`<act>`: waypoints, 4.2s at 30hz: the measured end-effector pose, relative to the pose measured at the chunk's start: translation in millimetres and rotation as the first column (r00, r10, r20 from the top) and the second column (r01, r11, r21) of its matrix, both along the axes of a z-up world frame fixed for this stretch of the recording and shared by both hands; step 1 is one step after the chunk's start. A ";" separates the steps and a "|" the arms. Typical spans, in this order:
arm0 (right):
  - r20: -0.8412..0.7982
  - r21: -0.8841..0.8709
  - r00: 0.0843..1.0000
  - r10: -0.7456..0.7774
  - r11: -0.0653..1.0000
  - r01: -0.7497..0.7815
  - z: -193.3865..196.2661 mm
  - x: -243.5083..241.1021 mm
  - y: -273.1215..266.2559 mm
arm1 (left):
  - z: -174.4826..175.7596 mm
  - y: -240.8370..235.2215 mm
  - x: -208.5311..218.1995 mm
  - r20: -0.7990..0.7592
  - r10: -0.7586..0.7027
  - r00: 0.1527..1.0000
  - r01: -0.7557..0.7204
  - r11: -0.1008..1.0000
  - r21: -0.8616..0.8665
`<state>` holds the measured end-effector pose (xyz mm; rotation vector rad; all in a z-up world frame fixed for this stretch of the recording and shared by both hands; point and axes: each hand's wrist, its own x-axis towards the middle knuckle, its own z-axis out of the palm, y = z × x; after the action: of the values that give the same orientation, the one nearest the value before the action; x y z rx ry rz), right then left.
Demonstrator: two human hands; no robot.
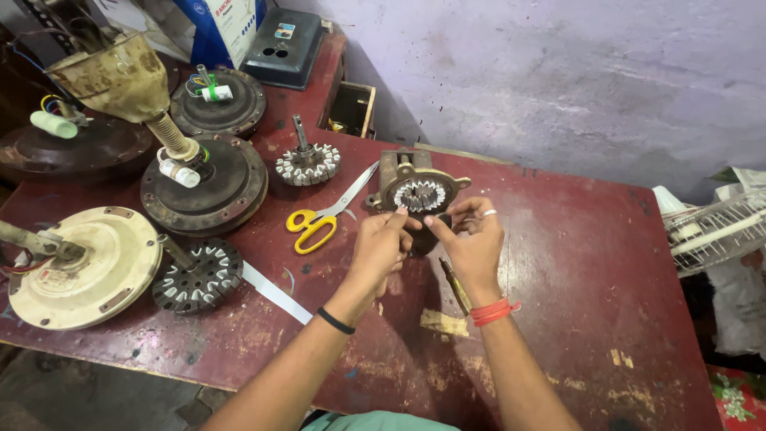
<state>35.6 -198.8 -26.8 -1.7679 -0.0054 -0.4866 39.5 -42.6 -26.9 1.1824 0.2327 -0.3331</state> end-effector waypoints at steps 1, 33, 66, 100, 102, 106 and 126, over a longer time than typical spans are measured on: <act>0.044 -0.074 0.999 0.011 0.997 -0.007 -0.9 1.6 -5.0 | 0.0 -2.0 0.7 0.016 0.015 1.000 -0.015 1.000 0.005; -0.360 0.336 0.549 0.754 0.654 -0.678 21.1 96.6 -52.9 | 13.2 -28.6 -4.1 -0.045 0.117 0.992 -0.112 0.989 0.098; -0.290 -0.060 0.757 0.586 0.778 -0.625 22.7 67.0 -30.9 | 14.3 -17.7 -8.9 0.180 -0.097 0.979 -0.040 0.772 0.634; -0.190 0.410 0.687 0.701 0.693 -0.594 -24.5 80.7 -36.9 | 1.6 16.5 6.1 0.655 0.036 0.755 -0.488 0.697 0.525; -0.177 0.433 0.706 0.686 0.698 -0.570 -27.6 79.9 -37.0 | -6.3 16.8 20.0 0.748 0.006 0.664 -0.438 0.814 0.382; -0.132 0.440 0.724 0.677 0.695 -0.569 -35.7 73.0 -35.2 | -21.8 11.9 39.4 0.614 -0.002 0.789 -0.122 0.980 0.159; 0.009 0.292 0.896 0.444 0.856 -0.427 -43.6 49.9 -14.7 | -35.2 10.2 49.0 0.592 0.006 0.806 -0.043 0.998 0.048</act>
<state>85.5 -213.6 -70.4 -1.4328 -0.2779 -0.0951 88.4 -32.4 -62.0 1.2850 -0.2954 0.0815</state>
